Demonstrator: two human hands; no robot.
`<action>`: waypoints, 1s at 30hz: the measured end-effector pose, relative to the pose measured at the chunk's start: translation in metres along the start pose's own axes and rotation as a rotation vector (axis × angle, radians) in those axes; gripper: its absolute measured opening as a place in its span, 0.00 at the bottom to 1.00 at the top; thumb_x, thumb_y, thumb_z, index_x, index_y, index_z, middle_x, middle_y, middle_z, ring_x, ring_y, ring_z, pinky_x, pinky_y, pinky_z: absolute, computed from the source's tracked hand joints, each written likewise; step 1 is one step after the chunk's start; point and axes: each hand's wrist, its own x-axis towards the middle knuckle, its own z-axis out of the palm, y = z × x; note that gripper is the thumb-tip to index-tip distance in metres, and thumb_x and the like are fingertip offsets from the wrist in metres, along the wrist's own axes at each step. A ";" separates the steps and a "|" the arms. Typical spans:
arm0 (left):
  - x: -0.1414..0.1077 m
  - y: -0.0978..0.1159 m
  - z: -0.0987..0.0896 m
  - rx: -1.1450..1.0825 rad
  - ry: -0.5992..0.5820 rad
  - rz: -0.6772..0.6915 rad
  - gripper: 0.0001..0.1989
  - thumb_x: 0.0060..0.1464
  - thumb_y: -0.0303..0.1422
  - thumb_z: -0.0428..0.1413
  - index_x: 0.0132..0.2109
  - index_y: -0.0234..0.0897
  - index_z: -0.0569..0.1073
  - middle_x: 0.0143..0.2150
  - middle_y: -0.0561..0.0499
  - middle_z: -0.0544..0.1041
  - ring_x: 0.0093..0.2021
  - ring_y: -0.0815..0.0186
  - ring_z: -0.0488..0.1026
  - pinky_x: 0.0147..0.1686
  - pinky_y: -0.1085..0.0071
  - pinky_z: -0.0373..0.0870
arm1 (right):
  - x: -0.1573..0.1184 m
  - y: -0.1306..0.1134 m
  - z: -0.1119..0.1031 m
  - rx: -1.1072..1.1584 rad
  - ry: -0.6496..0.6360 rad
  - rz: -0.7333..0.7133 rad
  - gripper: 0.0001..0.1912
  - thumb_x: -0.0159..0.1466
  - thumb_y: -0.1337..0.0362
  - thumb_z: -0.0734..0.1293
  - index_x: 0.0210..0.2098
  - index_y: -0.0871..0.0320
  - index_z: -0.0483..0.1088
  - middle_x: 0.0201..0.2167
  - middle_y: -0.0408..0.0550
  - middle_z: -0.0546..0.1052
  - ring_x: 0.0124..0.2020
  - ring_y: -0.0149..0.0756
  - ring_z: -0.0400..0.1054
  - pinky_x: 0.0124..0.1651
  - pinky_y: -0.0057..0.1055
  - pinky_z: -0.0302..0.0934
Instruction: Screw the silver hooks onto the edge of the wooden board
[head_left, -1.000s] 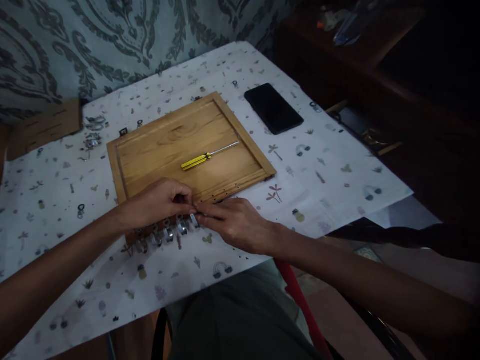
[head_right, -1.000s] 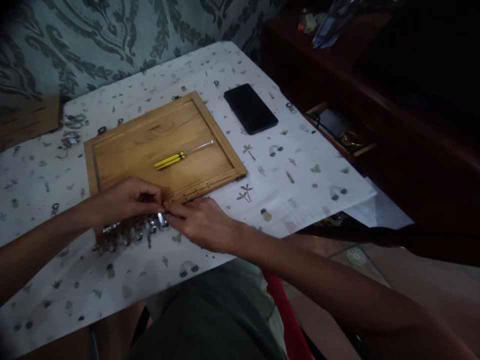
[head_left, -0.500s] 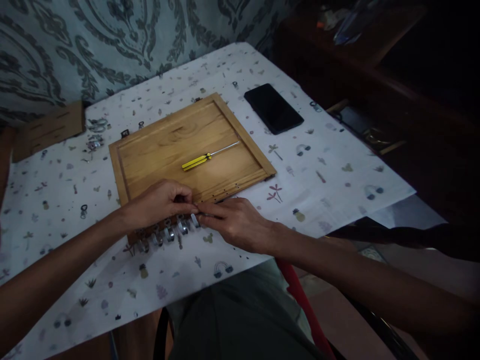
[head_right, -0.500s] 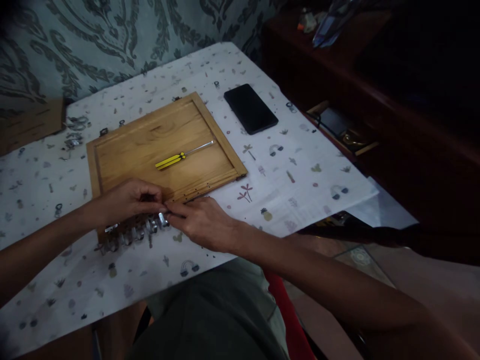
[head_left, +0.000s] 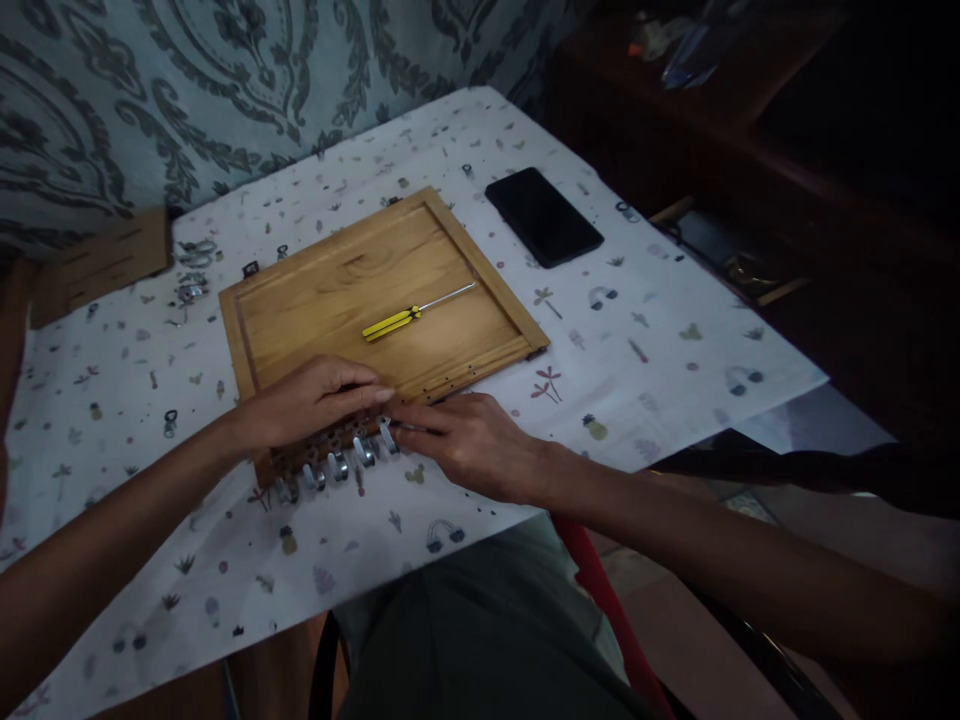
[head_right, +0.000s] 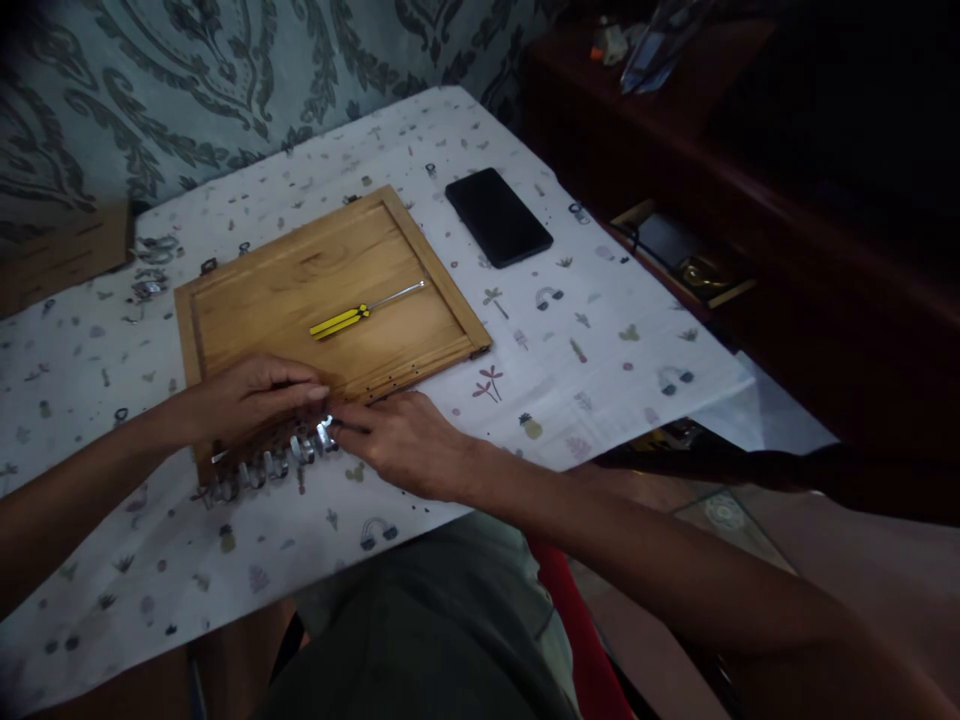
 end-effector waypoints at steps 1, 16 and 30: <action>-0.001 0.001 -0.002 0.003 0.007 0.013 0.21 0.62 0.44 0.47 0.26 0.34 0.65 0.22 0.55 0.63 0.25 0.73 0.60 0.25 0.77 0.58 | 0.000 0.000 0.000 -0.003 0.007 0.001 0.18 0.59 0.78 0.59 0.43 0.57 0.72 0.50 0.44 0.77 0.26 0.29 0.66 0.28 0.30 0.56; -0.078 0.042 0.107 0.819 0.596 0.183 0.11 0.66 0.30 0.43 0.47 0.32 0.68 0.23 0.55 0.75 0.21 0.69 0.72 0.19 0.73 0.61 | -0.002 0.002 0.001 0.012 0.068 -0.018 0.18 0.61 0.77 0.58 0.43 0.58 0.74 0.48 0.44 0.79 0.28 0.31 0.72 0.29 0.30 0.62; -0.059 0.036 0.163 0.840 0.653 -0.355 0.26 0.65 0.32 0.44 0.66 0.24 0.51 0.18 0.54 0.73 0.16 0.64 0.71 0.18 0.70 0.58 | -0.002 0.000 0.003 0.074 0.042 0.029 0.15 0.64 0.74 0.60 0.43 0.57 0.76 0.49 0.47 0.79 0.39 0.36 0.77 0.38 0.30 0.70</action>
